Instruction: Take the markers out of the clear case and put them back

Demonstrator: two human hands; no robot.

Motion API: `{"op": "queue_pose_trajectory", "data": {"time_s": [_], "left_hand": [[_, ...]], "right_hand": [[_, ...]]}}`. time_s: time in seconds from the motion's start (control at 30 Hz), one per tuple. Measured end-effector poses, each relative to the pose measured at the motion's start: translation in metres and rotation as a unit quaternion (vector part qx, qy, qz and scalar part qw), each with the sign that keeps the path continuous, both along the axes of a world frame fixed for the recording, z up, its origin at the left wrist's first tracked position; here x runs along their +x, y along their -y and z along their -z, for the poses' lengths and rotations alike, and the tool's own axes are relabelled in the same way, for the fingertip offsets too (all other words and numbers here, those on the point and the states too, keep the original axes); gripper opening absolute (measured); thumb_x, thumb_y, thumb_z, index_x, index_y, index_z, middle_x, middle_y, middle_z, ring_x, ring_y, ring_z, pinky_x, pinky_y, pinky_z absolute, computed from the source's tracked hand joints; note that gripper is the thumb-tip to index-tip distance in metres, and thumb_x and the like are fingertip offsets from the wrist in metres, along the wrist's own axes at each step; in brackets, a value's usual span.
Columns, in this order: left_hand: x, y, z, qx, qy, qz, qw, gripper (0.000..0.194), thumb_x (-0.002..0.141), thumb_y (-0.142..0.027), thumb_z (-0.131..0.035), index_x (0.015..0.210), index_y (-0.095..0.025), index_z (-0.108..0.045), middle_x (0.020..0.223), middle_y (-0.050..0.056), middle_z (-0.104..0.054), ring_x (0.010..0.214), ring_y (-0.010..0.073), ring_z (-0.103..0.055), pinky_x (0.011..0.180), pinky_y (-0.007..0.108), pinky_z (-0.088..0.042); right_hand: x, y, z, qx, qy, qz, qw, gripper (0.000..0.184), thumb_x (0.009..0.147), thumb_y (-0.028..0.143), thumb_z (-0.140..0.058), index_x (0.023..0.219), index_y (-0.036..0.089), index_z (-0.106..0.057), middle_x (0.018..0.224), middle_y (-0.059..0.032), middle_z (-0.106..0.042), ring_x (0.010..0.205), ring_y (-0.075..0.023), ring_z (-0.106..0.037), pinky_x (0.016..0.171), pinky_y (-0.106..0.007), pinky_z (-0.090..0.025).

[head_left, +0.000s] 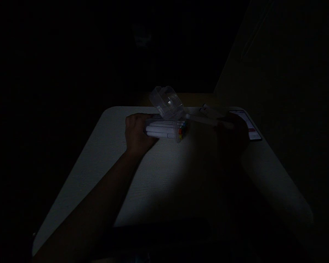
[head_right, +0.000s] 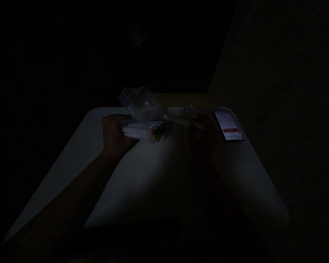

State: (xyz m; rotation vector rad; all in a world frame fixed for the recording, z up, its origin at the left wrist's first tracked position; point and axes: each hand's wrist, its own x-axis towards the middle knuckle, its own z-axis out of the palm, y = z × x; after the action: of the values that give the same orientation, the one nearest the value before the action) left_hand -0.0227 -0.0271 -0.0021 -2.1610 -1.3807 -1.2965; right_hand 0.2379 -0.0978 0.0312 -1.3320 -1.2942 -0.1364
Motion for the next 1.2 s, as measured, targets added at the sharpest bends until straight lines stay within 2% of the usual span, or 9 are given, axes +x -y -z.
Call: {"op": "queue_pose_trajectory", "data": {"time_s": [0.17,0.3,0.4,0.5,0.7,0.83,1.03,1.2], "left_hand": [[0.0,0.0,0.0,0.004,0.006,0.012,1.0,0.041,0.067,-0.036,-0.067,0.103,-0.019,-0.053,0.102,0.009,-0.061,0.1,0.0276,-0.054,0.089,0.044,-0.038],[0.001,-0.001,0.0,0.001,0.014,0.018,1.0,0.042,0.067,-0.036,-0.068,0.103,-0.02,-0.053,0.102,0.01,-0.059,0.1,0.0294,-0.053,0.088,0.046,-0.037],[0.001,-0.001,0.002,0.001,0.016,0.017,1.0,0.044,0.064,-0.037,-0.069,0.102,-0.021,-0.054,0.101,0.011,-0.059,0.1,0.0314,-0.053,0.087,0.048,-0.038],[0.0,-0.002,0.002,0.005,0.01,0.009,1.0,0.042,0.065,-0.036,-0.068,0.103,-0.023,-0.054,0.101,0.011,-0.06,0.099,0.0316,-0.053,0.086,0.048,-0.039],[0.0,-0.002,0.002,0.011,0.007,0.014,1.0,0.044,0.064,-0.038,-0.069,0.103,-0.023,-0.054,0.101,0.01,-0.061,0.098,0.0311,-0.054,0.085,0.048,-0.039],[0.0,-0.002,0.002,0.011,0.006,0.013,1.0,0.042,0.065,-0.036,-0.067,0.103,-0.024,-0.053,0.102,0.01,-0.061,0.099,0.0305,-0.054,0.085,0.047,-0.039],[-0.001,-0.001,0.002,0.021,0.008,0.022,1.0,0.044,0.064,-0.035,-0.069,0.103,-0.022,-0.054,0.1,0.011,-0.061,0.098,0.0311,-0.054,0.084,0.047,-0.04],[0.0,-0.001,0.001,0.004,0.018,0.026,0.999,0.04,0.068,-0.034,-0.066,0.103,-0.021,-0.054,0.101,0.012,-0.059,0.1,0.0316,-0.052,0.088,0.049,-0.038]], "right_hand": [[0.014,-0.001,-0.008,0.125,-0.107,0.02,0.986,0.033,0.081,0.041,-0.059,0.106,0.019,-0.054,0.096,-0.0051,-0.059,0.087,-0.0159,-0.062,0.063,-0.028,-0.055],[0.016,0.0,-0.014,0.162,-0.178,0.004,0.971,0.032,0.081,0.039,-0.059,0.106,0.018,-0.056,0.092,-0.0019,-0.059,0.086,-0.0144,-0.061,0.065,-0.029,-0.056],[0.01,0.002,-0.014,0.148,-0.187,-0.01,0.971,0.03,0.08,0.036,-0.061,0.104,0.02,-0.059,0.095,-0.0026,-0.059,0.09,-0.0161,-0.061,0.071,-0.032,-0.056],[0.006,0.0,-0.01,0.12,-0.172,-0.052,0.976,0.028,0.082,0.037,-0.06,0.105,0.022,-0.058,0.096,-0.0036,-0.058,0.09,-0.0177,-0.062,0.07,-0.034,-0.057],[0.005,-0.014,0.007,0.149,-0.143,-0.124,0.971,0.03,0.082,0.04,-0.061,0.107,0.026,-0.054,0.102,-0.0028,-0.056,0.092,-0.0171,-0.062,0.067,-0.033,-0.059],[0.003,-0.017,0.011,0.101,-0.123,-0.114,0.981,0.032,0.083,0.046,-0.057,0.107,0.025,-0.053,0.1,-0.0031,-0.057,0.09,-0.0168,-0.063,0.067,-0.033,-0.06],[0.004,-0.016,0.013,0.062,-0.068,-0.066,0.994,0.029,0.085,0.046,-0.056,0.103,0.023,-0.056,0.095,-0.0035,-0.062,0.074,-0.0138,-0.064,0.062,-0.03,-0.058],[0.007,-0.015,0.019,0.005,-0.047,-0.06,0.997,0.03,0.085,0.044,-0.057,0.107,0.023,-0.057,0.098,-0.0039,-0.064,0.081,-0.0161,-0.065,0.069,-0.033,-0.056]]}}
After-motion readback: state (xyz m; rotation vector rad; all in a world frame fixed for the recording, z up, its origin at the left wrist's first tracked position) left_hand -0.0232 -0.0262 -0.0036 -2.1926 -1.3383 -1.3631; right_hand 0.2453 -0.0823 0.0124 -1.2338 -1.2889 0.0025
